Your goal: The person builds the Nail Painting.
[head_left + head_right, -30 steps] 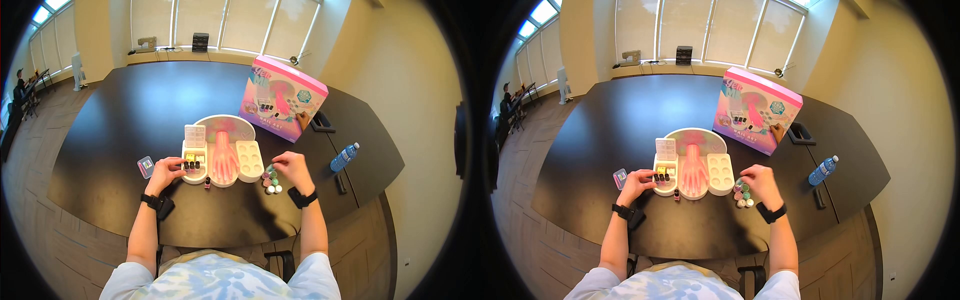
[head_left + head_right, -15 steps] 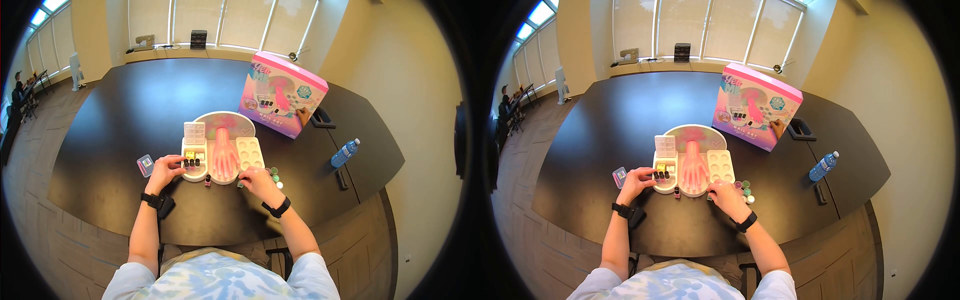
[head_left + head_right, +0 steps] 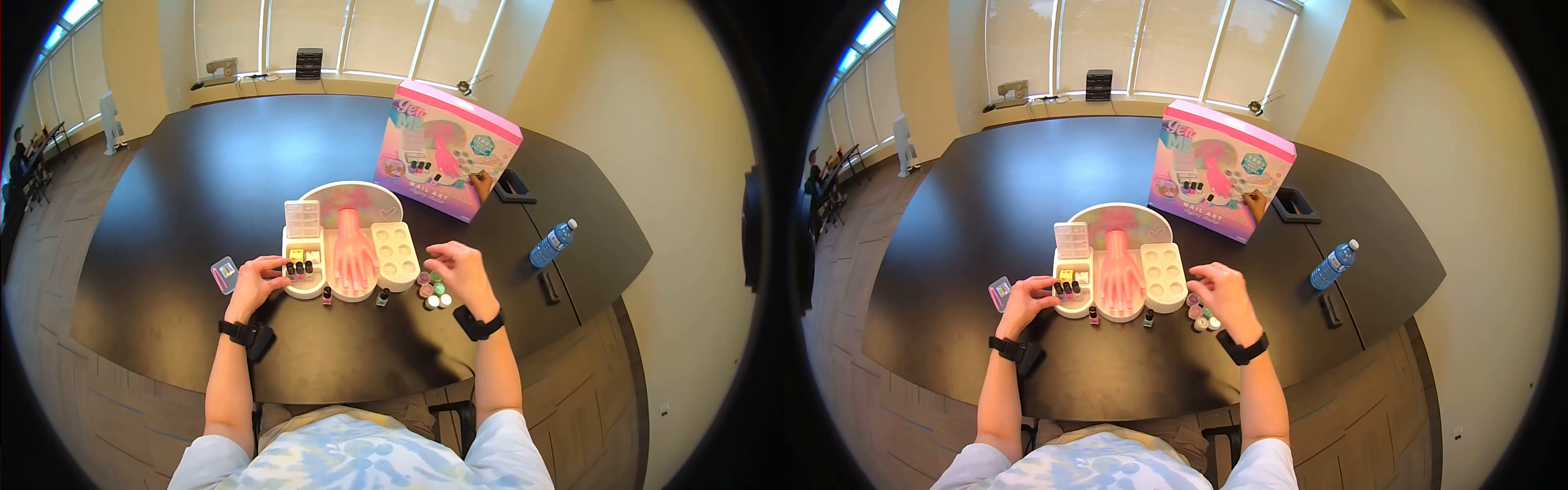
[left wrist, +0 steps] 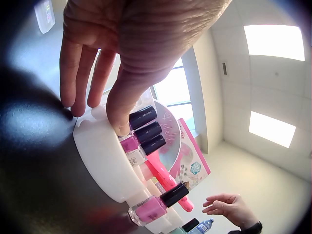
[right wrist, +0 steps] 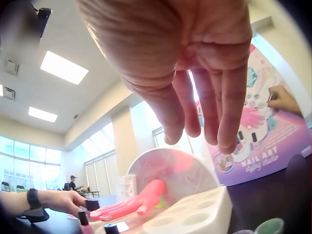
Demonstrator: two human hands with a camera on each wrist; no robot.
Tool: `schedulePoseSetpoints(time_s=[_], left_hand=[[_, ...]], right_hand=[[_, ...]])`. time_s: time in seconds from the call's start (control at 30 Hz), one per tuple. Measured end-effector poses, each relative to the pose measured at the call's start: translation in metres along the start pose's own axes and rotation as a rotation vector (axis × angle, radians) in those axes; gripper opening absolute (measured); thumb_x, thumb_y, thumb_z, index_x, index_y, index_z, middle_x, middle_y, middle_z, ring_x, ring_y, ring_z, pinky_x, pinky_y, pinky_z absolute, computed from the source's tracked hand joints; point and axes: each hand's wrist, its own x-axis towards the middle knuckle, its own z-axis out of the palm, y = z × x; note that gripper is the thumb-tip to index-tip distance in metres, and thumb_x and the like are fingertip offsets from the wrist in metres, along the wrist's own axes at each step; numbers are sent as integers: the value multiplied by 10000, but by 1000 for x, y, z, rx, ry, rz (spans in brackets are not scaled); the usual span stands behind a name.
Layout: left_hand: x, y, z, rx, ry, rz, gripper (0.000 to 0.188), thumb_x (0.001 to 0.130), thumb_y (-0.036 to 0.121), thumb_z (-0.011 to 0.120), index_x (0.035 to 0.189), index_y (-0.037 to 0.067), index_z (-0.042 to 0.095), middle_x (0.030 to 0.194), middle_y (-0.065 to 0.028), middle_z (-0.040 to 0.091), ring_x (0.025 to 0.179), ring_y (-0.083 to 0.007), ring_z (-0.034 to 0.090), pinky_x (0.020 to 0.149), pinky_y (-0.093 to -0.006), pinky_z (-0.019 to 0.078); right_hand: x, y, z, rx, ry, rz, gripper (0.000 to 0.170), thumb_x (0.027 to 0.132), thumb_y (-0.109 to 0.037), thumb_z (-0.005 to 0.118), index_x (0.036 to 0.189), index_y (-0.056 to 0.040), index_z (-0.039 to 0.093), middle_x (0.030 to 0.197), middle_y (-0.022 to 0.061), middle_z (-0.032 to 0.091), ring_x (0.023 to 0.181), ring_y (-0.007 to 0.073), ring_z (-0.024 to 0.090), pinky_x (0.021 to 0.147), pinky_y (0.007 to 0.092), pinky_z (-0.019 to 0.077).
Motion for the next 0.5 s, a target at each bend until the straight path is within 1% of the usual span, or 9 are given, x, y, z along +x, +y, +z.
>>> schedulePoseSetpoints(time_s=[0.1,0.2,0.23,0.27,0.33,0.37,0.4,0.47,0.5], left_hand=[[0,-4,0,-29,-2,-5,433,763,-9,798,1191,16,738,1277,-132,676,958,-226,751,823,-313,600],[-3,6,1,-3,9,-5,439,765,-18,790,1200,15,734,1283,-130,674,965,-227,749,825,-311,598],[-3,6,1,-6,4,-2,439,765,-18,790,1200,15,734,1283,-130,674,965,-227,749,825,-311,598],[-3,4,1,-13,3,-6,447,764,-21,793,1205,15,731,1278,-129,676,964,-223,747,829,-312,598],[-1,1,1,-22,-3,-7,455,763,-24,796,1211,15,729,1274,-128,678,962,-220,746,833,-312,598],[0,-1,1,-20,-7,-4,461,762,-28,800,1215,9,724,1266,-126,681,958,-215,743,838,-313,599],[0,-3,1,-17,-10,-1,467,761,-31,804,1219,2,720,1258,-125,684,954,-210,741,844,-315,600],[1,-8,1,-26,-12,8,466,762,-31,807,1219,-4,718,1252,-122,687,949,-206,740,846,-315,601],[2,-9,1,-33,-11,17,465,763,-32,809,1218,-9,716,1245,-119,690,945,-202,739,849,-314,602]], right_hand=[[2,23,-16,-41,68,67,234,802,-61,805,1021,2,750,887,132,732,744,207,731,698,302,594],[1,44,-25,-101,49,107,242,793,-57,805,1022,0,751,893,139,734,748,220,726,710,316,589],[1,51,-26,-102,34,130,260,784,-62,807,1032,-5,750,897,142,737,758,229,721,720,335,583],[-1,57,-24,-107,38,133,260,784,-62,807,1032,-5,750,897,142,737,758,229,721,720,335,583],[-2,65,-20,-142,-47,233,285,779,-82,813,1048,-11,748,908,145,740,768,229,722,728,344,581],[-2,67,-18,-154,-106,274,322,769,-112,823,1068,-20,747,931,152,744,801,251,726,755,358,582],[-4,68,-16,-155,-105,277,322,769,-112,823,1068,-20,747,931,152,744,801,251,726,755,358,582],[-6,66,-10,-227,-190,258,351,759,-135,831,1081,-24,747,950,158,745,849,280,727,786,370,579],[-7,65,-8,-227,-235,265,372,757,-166,833,1092,-28,748,968,158,746,899,311,721,832,391,572]])
